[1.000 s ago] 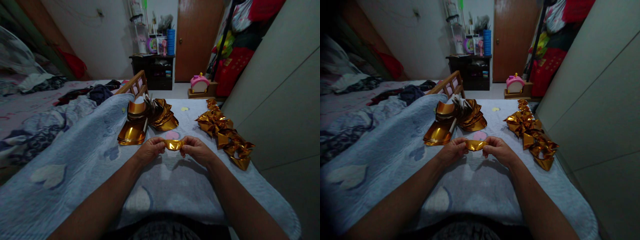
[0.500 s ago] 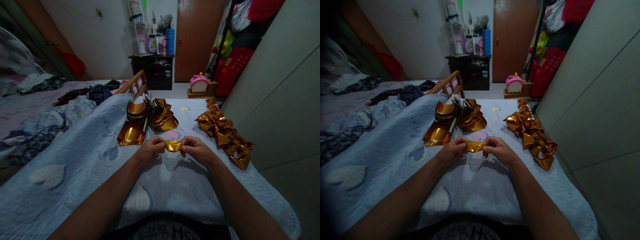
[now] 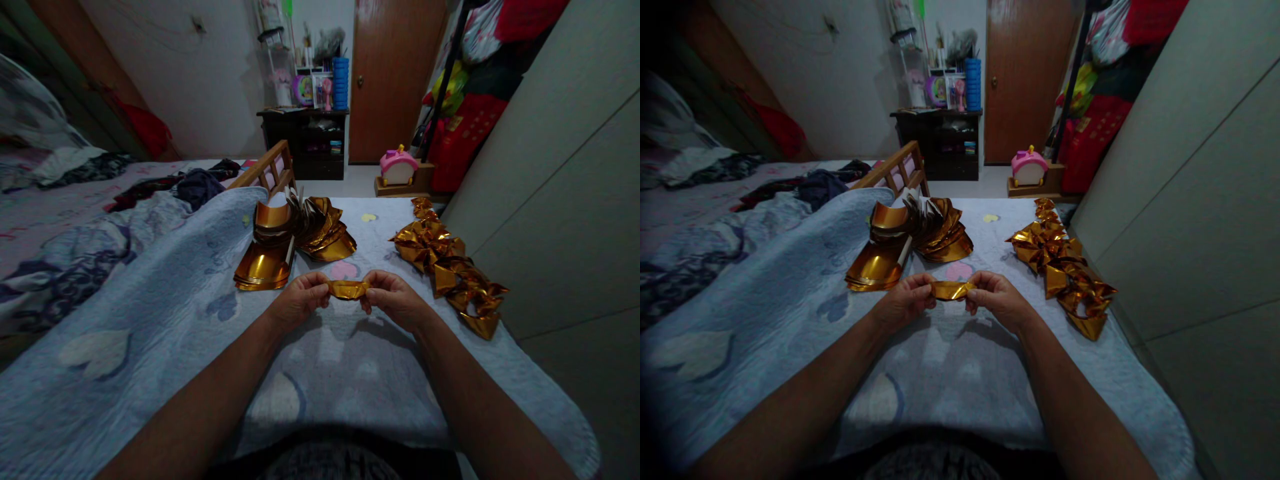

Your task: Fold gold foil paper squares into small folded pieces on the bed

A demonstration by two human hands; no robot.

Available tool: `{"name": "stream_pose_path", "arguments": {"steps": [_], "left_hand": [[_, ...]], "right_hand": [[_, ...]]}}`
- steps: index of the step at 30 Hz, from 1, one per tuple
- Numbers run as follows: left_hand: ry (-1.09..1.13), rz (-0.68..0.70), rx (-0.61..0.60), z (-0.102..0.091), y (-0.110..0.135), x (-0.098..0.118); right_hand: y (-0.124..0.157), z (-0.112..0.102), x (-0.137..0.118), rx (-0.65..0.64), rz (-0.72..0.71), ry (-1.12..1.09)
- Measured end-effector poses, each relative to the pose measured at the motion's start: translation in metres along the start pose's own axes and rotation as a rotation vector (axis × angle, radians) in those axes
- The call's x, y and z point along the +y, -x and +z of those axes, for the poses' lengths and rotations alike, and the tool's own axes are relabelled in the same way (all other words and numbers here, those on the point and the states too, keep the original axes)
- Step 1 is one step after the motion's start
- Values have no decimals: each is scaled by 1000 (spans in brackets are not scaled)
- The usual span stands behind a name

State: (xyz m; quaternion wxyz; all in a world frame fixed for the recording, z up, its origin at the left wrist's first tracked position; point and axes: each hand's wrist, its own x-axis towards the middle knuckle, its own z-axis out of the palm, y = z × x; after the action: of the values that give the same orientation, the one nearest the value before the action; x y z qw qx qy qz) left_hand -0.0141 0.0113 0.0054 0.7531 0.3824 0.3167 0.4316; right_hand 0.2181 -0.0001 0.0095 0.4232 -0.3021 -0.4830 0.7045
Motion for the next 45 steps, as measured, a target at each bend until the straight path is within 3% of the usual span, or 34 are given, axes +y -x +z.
{"name": "stream_pose_path", "arguments": {"steps": [12, 22, 30, 35, 40, 45], "left_hand": [[2, 12, -90, -1, 0, 0], [4, 8, -82, -2, -2, -3], [-61, 52, 9, -6, -3, -4], [-361, 198, -22, -3, 0, 2], [-809, 462, 5, -1, 3, 5], [-1097, 660, 36, -1, 4, 2]], "right_hand": [[-1, -5, 4, -20, -13, 67], [-1, -5, 4, 0, -24, 103], [-2, -6, 7, 23, -17, 112], [-2, -4, 5, 103, -38, 116], [-3, -2, 3, 205, -56, 142], [-2, 1, 1, 214, -47, 202]]}}
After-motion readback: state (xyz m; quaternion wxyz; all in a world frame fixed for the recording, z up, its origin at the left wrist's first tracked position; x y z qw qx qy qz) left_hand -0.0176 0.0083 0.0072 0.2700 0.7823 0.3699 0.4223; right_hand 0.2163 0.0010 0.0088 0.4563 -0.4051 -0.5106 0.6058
